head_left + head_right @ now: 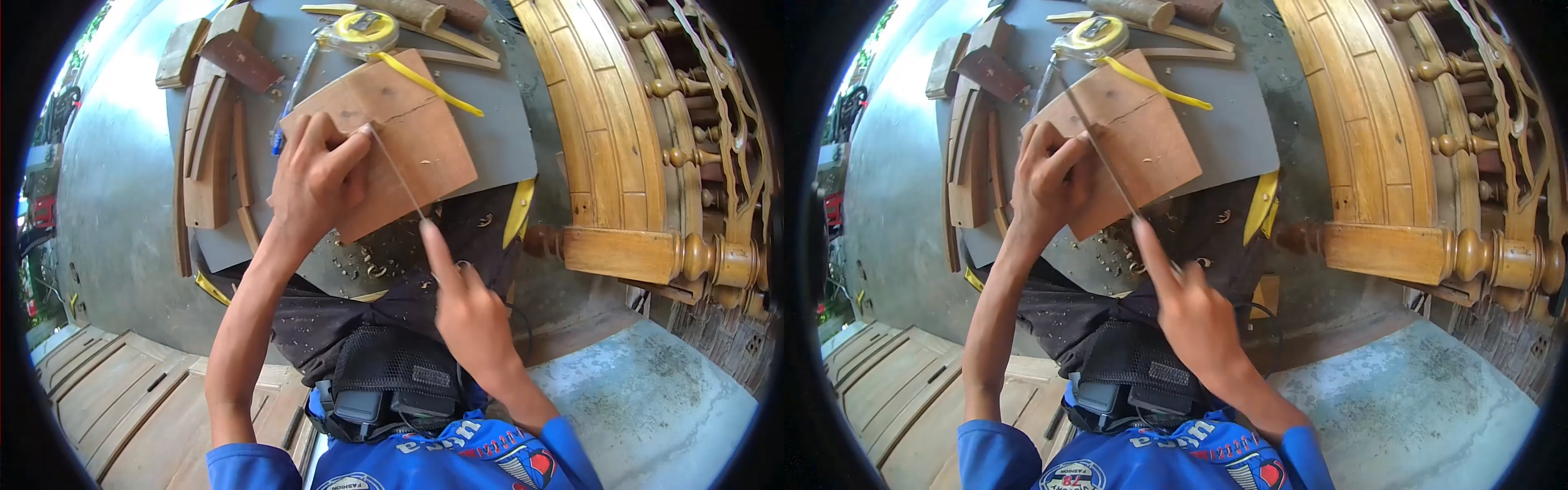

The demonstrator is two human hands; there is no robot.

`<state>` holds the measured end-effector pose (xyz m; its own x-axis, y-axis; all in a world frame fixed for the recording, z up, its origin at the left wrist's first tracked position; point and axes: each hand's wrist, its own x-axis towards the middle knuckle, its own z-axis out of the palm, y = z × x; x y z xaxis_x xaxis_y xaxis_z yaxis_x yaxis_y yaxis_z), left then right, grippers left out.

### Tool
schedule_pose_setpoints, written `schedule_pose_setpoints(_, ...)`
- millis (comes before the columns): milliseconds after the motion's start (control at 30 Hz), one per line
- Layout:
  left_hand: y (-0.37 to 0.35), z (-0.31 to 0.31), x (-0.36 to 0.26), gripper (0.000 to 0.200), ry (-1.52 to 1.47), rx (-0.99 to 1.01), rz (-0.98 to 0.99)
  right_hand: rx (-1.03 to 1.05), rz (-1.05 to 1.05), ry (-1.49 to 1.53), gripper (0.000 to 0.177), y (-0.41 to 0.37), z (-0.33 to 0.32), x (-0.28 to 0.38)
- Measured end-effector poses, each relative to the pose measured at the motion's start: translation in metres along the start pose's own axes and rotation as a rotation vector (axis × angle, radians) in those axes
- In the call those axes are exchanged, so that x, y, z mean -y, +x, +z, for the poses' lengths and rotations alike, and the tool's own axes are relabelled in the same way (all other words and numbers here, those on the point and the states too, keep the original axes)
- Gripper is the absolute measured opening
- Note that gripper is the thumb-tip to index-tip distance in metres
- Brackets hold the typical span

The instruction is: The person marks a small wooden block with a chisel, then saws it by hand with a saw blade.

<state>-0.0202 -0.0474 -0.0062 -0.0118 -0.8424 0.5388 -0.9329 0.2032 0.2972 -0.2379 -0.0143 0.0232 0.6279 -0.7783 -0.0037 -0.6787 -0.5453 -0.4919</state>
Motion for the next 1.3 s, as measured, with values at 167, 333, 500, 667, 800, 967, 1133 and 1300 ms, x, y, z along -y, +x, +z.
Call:
schedule_pose_setpoints(167,0.002,-0.002,0.002,0.028,0.012,0.037,0.030,-0.011,0.009,0.049,0.079,0.034,0.007,0.004)
schedule_pose_setpoints(333,0.004,-0.002,0.005,0.026,0.043,0.014,0.006,0.076,0.035,-0.018,0.078,-0.003,-0.015,-0.001)
schedule_pose_setpoints(500,0.006,-0.001,0.006,0.023,0.018,0.010,0.006,-0.014,-0.030,-0.054,0.075,0.051,0.006,0.006)
schedule_pose_setpoints(667,0.004,0.000,0.005,0.025,0.031,0.000,-0.017,0.088,-0.013,-0.031,0.077,-0.012,-0.018,-0.004)
schedule_pose_setpoints(800,0.003,0.001,0.007,0.027,0.034,-0.004,0.020,0.138,0.017,0.060,0.073,0.033,-0.016,0.005)
schedule_pose_setpoints(967,0.002,0.002,0.008,0.028,0.034,-0.020,-0.038,0.054,-0.002,0.002,0.075,0.031,0.000,0.004)
schedule_pose_setpoints(1133,0.004,-0.002,0.009,0.009,-0.016,-0.003,-0.029,0.229,0.103,-0.008,0.074,-0.044,-0.075,0.021)
schedule_pose_setpoints(1300,0.005,0.000,0.012,0.009,-0.089,-0.067,-0.053,0.068,0.004,0.088,0.070,-0.032,-0.088,0.019)
